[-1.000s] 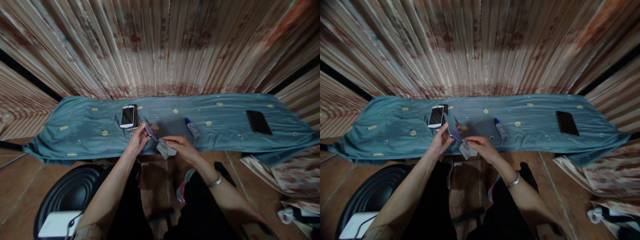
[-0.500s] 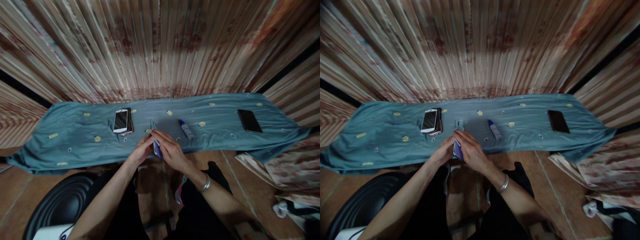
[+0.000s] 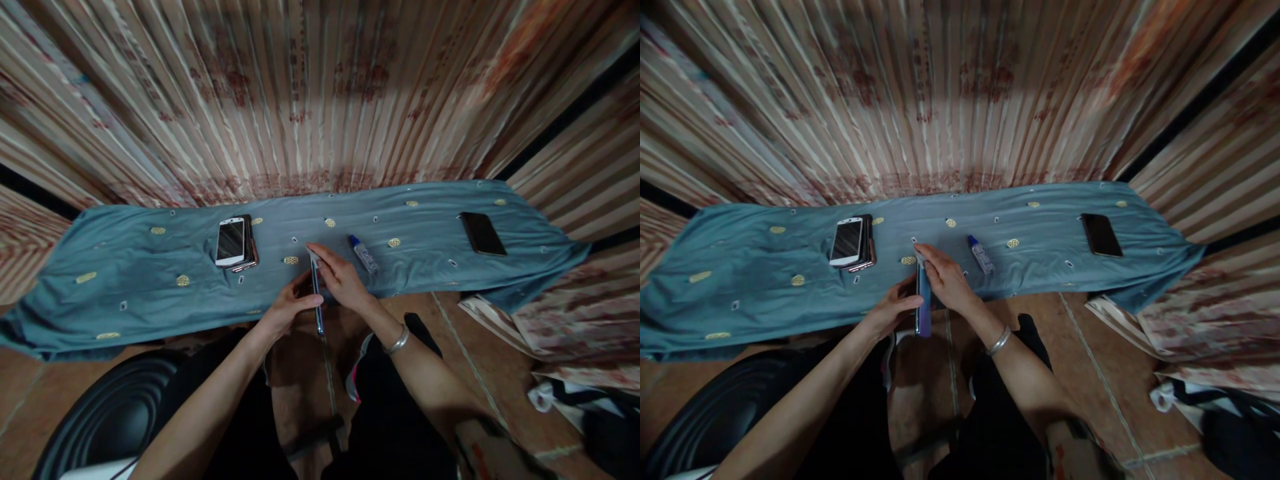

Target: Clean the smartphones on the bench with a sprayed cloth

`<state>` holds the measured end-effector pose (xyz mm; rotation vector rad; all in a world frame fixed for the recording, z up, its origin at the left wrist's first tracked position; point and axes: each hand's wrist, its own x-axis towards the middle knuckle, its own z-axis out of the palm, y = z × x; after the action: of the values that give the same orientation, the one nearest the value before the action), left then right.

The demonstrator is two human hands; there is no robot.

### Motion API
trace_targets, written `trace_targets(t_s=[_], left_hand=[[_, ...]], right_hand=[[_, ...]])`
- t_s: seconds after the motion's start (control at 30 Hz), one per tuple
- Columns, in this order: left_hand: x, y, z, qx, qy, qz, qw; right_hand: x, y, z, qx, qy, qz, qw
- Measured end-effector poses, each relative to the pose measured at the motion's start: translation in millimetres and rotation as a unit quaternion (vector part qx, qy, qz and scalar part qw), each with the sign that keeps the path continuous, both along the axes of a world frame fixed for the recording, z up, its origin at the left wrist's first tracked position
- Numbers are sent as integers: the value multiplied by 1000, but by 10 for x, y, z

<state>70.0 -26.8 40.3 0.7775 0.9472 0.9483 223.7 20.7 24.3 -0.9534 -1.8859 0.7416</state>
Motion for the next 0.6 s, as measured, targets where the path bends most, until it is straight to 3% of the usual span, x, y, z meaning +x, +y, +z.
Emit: trace_targets(t_s=[0.13,0.3,0.43,0.6], left_hand=[[-28,-14,38,-6,-34,-22,999],[-87,-4,83,-33,-91,-11,995],[-87,13,70,-41,-108,-2,993],[-92,49,8,-22,-110,32,993]], right_hand=[[6,41,-46,-91,32,-15,995],[-39,68,-129,-138,38,-8,990],[-99,54,-134,-58,13,-42,997],[-171,1,-119,24,-13,-23,999]])
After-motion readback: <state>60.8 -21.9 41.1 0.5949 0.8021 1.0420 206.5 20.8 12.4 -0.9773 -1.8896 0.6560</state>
